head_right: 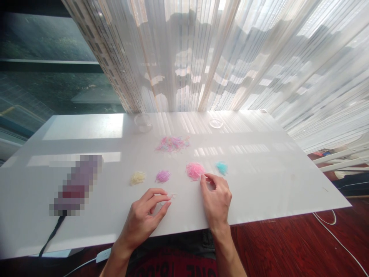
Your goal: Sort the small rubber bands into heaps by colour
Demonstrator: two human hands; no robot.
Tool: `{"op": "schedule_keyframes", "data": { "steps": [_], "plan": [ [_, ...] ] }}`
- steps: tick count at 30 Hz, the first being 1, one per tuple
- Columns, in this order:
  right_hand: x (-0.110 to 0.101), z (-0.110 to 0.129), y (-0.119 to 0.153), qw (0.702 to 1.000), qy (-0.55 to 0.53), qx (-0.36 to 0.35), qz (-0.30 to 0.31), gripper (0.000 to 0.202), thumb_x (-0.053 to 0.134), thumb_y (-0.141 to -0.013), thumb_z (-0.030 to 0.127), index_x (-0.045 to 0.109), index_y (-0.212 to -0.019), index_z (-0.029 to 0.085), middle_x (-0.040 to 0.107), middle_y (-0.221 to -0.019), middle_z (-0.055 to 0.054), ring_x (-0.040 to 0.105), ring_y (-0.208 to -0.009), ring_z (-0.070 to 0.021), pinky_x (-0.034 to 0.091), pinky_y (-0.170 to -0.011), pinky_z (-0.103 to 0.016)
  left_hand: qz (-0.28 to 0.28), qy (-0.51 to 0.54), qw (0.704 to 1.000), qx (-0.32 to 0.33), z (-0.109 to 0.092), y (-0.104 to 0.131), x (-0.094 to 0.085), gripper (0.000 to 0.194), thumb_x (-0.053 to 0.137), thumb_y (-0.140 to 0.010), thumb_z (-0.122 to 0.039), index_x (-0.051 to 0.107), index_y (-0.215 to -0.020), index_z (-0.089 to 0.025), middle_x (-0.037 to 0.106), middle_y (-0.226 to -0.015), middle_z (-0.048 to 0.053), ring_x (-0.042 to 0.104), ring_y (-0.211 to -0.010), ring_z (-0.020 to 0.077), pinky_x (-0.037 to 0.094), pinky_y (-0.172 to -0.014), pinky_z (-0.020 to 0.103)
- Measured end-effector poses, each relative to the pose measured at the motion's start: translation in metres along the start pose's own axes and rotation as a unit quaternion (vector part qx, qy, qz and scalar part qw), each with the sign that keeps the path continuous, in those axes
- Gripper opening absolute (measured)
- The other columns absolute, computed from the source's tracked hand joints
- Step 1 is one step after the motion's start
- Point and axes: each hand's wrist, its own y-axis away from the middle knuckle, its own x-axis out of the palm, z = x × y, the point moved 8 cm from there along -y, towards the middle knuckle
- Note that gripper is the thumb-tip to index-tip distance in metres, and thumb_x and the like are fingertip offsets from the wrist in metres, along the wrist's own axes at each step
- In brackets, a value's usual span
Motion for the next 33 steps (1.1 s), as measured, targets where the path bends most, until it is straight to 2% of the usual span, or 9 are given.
{"op": "schedule_keyframes", "data": {
  "steps": [6, 12, 16, 20, 23, 26, 29, 33],
  "plan": [
    [0.000, -0.003, 0.001, 1.000, 0.002, -0.005, -0.002, 0.037, 0.060, -0.090, 0.050, 0.079, -0.094, 0.019, 0.077, -0.095, -0.012, 0.067, -0.083, -0.0270, 0.054, -0.087, -0.043, -0.002, 0.002, 1.000, -0.005, 0.000, 0.000, 0.000, 0.010, 0.066, -0.101, -0.021, 0.076, -0.103, -0.024, 0.075, -0.105, 0.003, 0.062, -0.058, 0.0086, 0.053, -0.059, 0.022],
    [0.003, -0.001, 0.002, 0.999, 0.024, -0.037, -0.005, 0.039, 0.052, -0.095, 0.041, 0.079, -0.110, 0.016, 0.077, -0.109, -0.016, 0.066, -0.107, -0.0324, 0.053, -0.096, -0.048, 0.001, 0.002, 1.000, -0.005, 0.000, 0.001, 0.000, 0.011, 0.065, -0.102, -0.020, 0.075, -0.103, -0.024, 0.075, -0.105, 0.002, 0.066, -0.063, 0.0097, 0.054, -0.060, 0.022],
    [0.007, 0.001, 0.002, 0.997, 0.026, -0.067, 0.009, 0.042, 0.043, -0.101, 0.035, 0.078, -0.115, 0.017, 0.078, -0.116, -0.016, 0.064, -0.117, -0.0321, 0.051, -0.102, -0.051, 0.003, 0.002, 1.000, -0.007, 0.000, 0.001, 0.001, 0.011, 0.065, -0.102, -0.020, 0.075, -0.103, -0.024, 0.075, -0.104, 0.002, 0.068, -0.065, 0.0105, 0.055, -0.062, 0.022],
    [0.009, 0.004, 0.003, 0.995, 0.022, -0.093, 0.019, 0.041, 0.043, -0.101, 0.030, 0.078, -0.120, 0.018, 0.079, -0.120, -0.015, 0.063, -0.119, -0.0312, 0.051, -0.105, -0.053, -0.001, -0.010, 1.000, -0.008, 0.000, 0.000, 0.002, 0.010, 0.064, -0.102, -0.020, 0.074, -0.101, -0.024, 0.075, -0.102, 0.003, 0.071, -0.071, 0.0125, 0.056, -0.065, 0.023],
    [0.010, 0.004, 0.003, 0.995, 0.007, -0.099, 0.028, 0.039, 0.046, -0.100, 0.030, 0.080, -0.116, 0.018, 0.080, -0.118, -0.014, 0.064, -0.117, -0.0306, 0.054, -0.102, -0.051, -0.036, -0.054, 0.998, -0.008, 0.000, -0.001, -0.002, 0.010, 0.063, -0.102, -0.019, 0.073, -0.100, -0.022, 0.075, -0.098, 0.004, 0.073, -0.084, 0.0175, 0.058, -0.072, 0.026],
    [0.008, 0.003, 0.004, 0.995, -0.010, -0.096, 0.026, 0.036, 0.048, -0.100, 0.029, 0.080, -0.113, 0.019, 0.080, -0.115, -0.013, 0.066, -0.114, -0.0298, 0.057, -0.096, -0.049, -0.062, -0.107, 0.992, -0.006, 0.000, -0.002, -0.004, 0.013, 0.060, -0.101, -0.015, 0.072, -0.101, -0.022, 0.075, -0.096, 0.005, 0.072, -0.088, 0.0204, 0.059, -0.079, 0.031],
    [0.005, 0.005, 0.004, 0.994, -0.017, -0.102, 0.018, 0.034, 0.049, -0.100, 0.028, 0.080, -0.111, 0.020, 0.080, -0.115, -0.013, 0.068, -0.112, -0.0295, 0.058, -0.093, -0.049, -0.049, -0.142, 0.989, -0.004, 0.001, -0.002, 0.000, 0.016, 0.060, -0.099, -0.014, 0.072, -0.105, -0.022, 0.076, -0.098, 0.005, 0.071, -0.088, 0.0221, 0.058, -0.079, 0.034],
    [-0.001, 0.016, 0.008, 0.990, -0.036, -0.136, 0.003, 0.026, 0.055, -0.102, 0.029, 0.079, -0.109, 0.021, 0.079, -0.107, -0.012, 0.070, -0.101, -0.0276, 0.061, -0.080, -0.042, -0.026, -0.164, 0.986, 0.003, -0.002, -0.002, 0.005, 0.011, 0.068, -0.096, -0.020, 0.073, -0.105, -0.022, 0.075, -0.098, 0.006, 0.070, -0.086, 0.0236, 0.057, -0.076, 0.035]
  ]
}}
